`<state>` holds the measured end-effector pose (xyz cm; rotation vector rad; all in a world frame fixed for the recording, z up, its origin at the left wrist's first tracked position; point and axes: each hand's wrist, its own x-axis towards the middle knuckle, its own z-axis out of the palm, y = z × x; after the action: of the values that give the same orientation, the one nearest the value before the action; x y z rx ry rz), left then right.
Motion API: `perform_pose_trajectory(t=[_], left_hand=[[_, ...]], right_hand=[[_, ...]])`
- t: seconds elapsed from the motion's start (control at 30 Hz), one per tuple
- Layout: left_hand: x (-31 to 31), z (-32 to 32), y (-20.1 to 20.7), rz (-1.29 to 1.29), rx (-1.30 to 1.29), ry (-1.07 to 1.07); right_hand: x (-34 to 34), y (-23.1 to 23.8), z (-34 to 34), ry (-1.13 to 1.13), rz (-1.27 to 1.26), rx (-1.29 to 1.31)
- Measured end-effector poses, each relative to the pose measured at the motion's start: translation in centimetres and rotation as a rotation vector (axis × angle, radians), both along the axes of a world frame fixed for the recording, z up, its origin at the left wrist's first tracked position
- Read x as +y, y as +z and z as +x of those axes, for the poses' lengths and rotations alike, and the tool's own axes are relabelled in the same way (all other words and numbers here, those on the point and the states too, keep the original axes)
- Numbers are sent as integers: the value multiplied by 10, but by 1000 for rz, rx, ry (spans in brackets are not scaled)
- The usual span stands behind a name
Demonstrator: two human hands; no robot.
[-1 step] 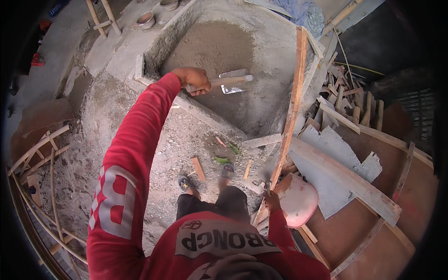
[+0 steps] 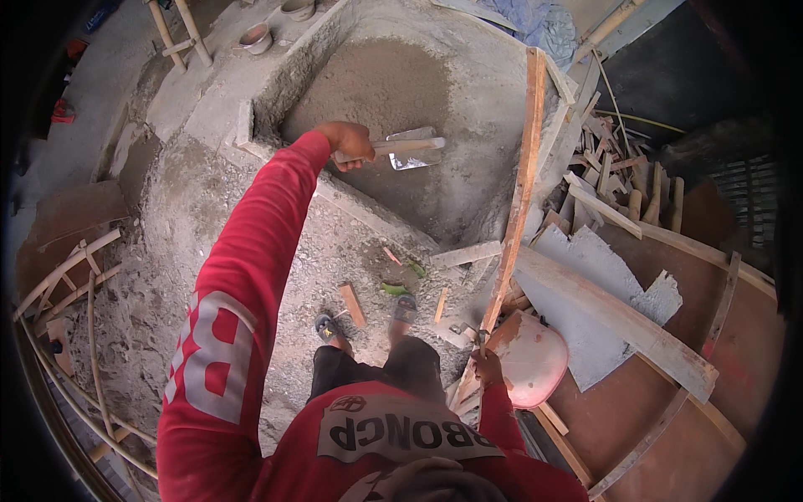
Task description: The person scoops concrete from a pile into a pink basin using a shovel, then carries the basin to a wooden formwork and pours the concrete inside. The person repeats this process multiple times.
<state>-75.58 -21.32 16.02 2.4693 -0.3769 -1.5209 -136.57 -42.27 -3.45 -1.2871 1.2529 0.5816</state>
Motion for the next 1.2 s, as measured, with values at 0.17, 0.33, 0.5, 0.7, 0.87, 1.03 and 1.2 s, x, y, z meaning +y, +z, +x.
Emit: perform_pose_trajectory(t=[0.17,0.33,0.5,0.7,0.87,1.03,1.2], left_hand=[[-54,20,-43,-36,-857,-533],[-83,32,-27,-138,-1039,-735],[-73,45,-29,-652,-1019,-866],[54,46,-9,-973,-855,-245],[247,23,-122,-457,-468,73],[379,-8,-182,-131,-232,-296],[352,-7,-188,-154,-94,-332]], right_hand=[[35,39,-92,-304,-120,271],[114,62,-145,-327,-183,487],[234,131,-73,-574,-298,440],[323,115,-15,-143,-591,375],[331,167,73,-209,-569,394],[371,160,47,-436,-468,445],[411,162,21,-538,-401,552]])
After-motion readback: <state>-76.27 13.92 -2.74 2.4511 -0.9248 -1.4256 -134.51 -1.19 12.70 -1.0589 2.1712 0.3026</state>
